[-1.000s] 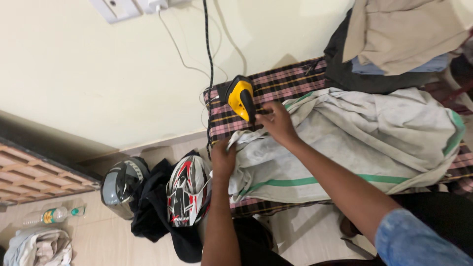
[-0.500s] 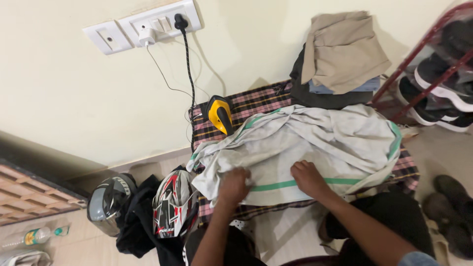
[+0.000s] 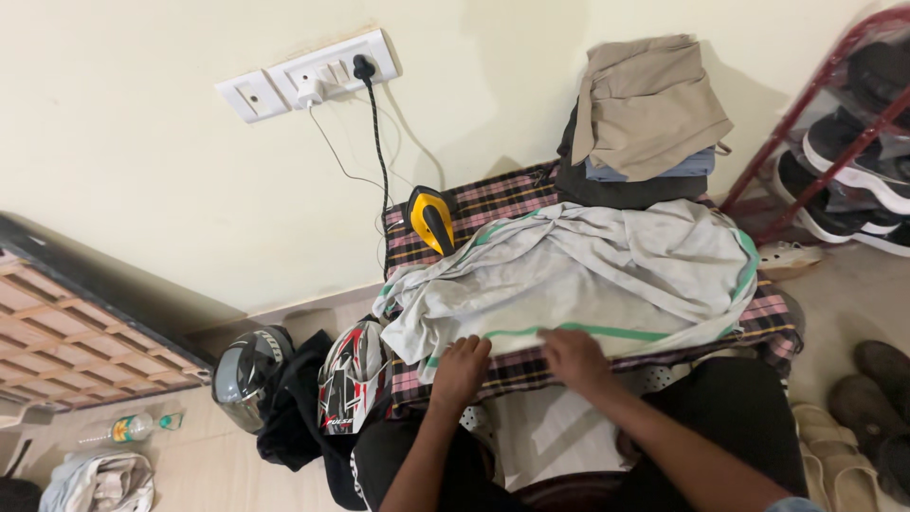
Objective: The person spreads a white towel with green stripes on a table, irons its surface with a yellow and black iron, and then folds the towel.
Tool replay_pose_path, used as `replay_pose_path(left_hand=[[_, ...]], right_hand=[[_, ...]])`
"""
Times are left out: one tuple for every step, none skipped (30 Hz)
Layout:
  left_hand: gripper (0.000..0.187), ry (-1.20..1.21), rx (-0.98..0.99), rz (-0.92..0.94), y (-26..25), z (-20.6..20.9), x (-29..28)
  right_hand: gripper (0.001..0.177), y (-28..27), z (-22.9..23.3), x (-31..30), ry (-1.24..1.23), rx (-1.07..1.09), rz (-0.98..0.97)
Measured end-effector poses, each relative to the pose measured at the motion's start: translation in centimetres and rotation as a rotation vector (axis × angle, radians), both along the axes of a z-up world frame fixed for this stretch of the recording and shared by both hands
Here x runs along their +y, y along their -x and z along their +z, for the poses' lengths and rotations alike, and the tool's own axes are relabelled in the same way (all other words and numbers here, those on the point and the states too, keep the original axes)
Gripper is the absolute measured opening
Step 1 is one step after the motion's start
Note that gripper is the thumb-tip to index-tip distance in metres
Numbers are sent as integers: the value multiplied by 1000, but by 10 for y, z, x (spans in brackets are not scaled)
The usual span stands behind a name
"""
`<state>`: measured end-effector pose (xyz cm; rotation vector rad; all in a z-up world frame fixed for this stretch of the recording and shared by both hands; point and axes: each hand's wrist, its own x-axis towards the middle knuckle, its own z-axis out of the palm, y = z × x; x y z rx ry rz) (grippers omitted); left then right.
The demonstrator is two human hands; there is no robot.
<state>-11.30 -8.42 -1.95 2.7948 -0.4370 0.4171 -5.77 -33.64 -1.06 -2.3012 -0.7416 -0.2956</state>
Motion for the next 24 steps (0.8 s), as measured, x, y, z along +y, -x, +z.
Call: replay_pose_path(left_hand=[[21,-18,-34,62,-1,4,-1],[25,-37,-68,123,-2,8,-1],[29,-53,-105,182,-5,12,-1],[28,-28,-107,261,-8,16,1],[27,-1,-107,338,-10,21,3],[27,27,-107,415,-12,26,5],[27,42,-149,434,-14,32,4],[27,59,-192,453,-16,38,4],[27,73,-232,475,-15,44,3],[28,126,-269,416,-15,50,-1],[30,177,-306,359,-13,55,-6],[31,227,-343,301,-12,60,-11],[30,250,-308,271,-9,65,-18],[28,272,-273,241,-4,69,-27],[27,295,-241,206,-3,72,-35],[24,317,-199,183,-3,76,-42],[21,338,-157,162,0,78,-47],[18,358,-114,140,2,80,-52],[18,352,-108,127,3,81,-55],[17,345,-101,113,4,82,-58],[17,334,-95,101,6,83,-58],[15,246,-138,89,9,83,-55],[14,158,-183,78,11,84,-51],[13,69,-228,67,11,84,-46]], right_hand=[[27,-1,8,-4,-71,13,-74],[27,-2,16,-8,-108,19,-109],[28,-5,25,-16,-143,22,-146],[29,-11,33,-22,-178,25,-183],[28,-16,39,-30,-201,-6,-222],[28,-22,45,-41,-224,-38,-261],[27,-28,52,-53,-246,-71,-299],[26,-34,59,-68,-244,-56,-338],[26,-39,66,-81,-243,-39,-374],[25,-39,71,-88,-242,-21,-411],[28,-36,74,-89,-170,27,-443],[32,-32,77,-88,-98,74,-474],[38,-26,81,-85,-24,125,-507],[47,-14,81,-73,4,92,-463],[58,-6,80,-59,32,58,-423],[67,3,80,-47,87,295,-363],[76,12,77,-36,141,534,-299],[74,14,73,-28,82,558,-256],[72,17,64,-18,21,579,-212],[71,17,51,-9,-40,599,-167],[57,11,38,-3,-86,470,-224],[43,2,27,-1,-131,341,-279],[32,-6,21,-2,-175,209,-333],[31,-14,19,-6,-253,183,-353]])
